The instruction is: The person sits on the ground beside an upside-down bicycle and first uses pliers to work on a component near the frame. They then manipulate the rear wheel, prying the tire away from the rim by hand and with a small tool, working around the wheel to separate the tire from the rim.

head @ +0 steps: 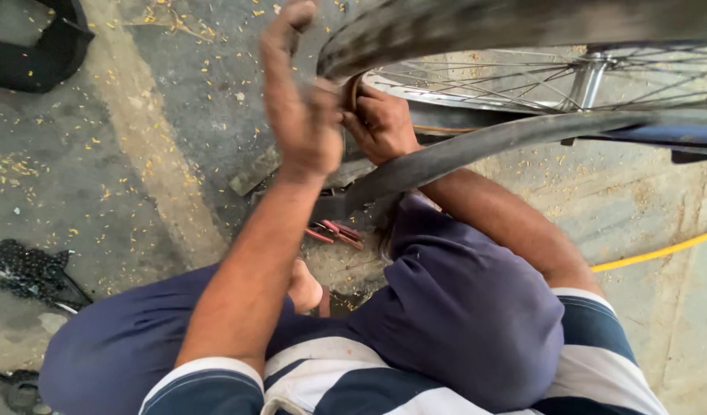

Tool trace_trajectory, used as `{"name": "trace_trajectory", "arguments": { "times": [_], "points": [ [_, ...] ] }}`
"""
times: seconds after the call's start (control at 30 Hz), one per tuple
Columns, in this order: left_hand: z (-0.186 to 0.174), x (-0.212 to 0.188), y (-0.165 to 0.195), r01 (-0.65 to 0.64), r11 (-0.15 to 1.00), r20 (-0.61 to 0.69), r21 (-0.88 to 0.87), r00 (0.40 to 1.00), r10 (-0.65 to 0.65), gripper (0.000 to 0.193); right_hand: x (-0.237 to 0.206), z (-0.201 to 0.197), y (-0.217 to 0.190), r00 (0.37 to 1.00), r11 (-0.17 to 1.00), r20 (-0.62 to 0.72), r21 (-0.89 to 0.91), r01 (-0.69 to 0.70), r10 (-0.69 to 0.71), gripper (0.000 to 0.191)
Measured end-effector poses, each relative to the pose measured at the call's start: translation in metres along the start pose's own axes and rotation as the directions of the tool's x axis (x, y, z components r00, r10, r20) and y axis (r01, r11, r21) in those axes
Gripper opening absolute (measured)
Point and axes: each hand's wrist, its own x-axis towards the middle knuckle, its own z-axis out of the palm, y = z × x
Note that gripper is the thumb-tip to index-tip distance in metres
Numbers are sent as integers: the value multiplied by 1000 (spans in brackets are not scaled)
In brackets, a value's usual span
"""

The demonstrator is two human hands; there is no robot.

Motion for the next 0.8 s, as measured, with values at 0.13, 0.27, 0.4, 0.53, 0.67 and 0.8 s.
{"name": "trace_trajectory", "arguments": {
  "times": [0.13,0.27,0.4,0.53,0.67,0.8],
  "points": [
    [43,10,-1,-49,872,4,486,999,54,78,6,-23,6,994,990,76,124,68,-78,48],
    [44,8,-4,-127,804,72,580,992,104,79,-21,-57,44,970,986,185,-21,166,-159,73],
    [35,4,1,-105,807,173,581,985,4,83,-39,-101,60,906,944,365,-316,-95,213,73],
    [48,15,15,-119,802,176,585,984,18,85,-27,-97,26,958,981,231,-134,-143,171,75],
    [63,17,32,-39,830,159,556,985,-60,79,-13,-88,5,937,939,119,-64,339,-330,81],
    [87,-2,23,-37,840,-56,541,995,80,87,-35,-119,24,979,966,157,-203,160,-129,57]
  ]
}}
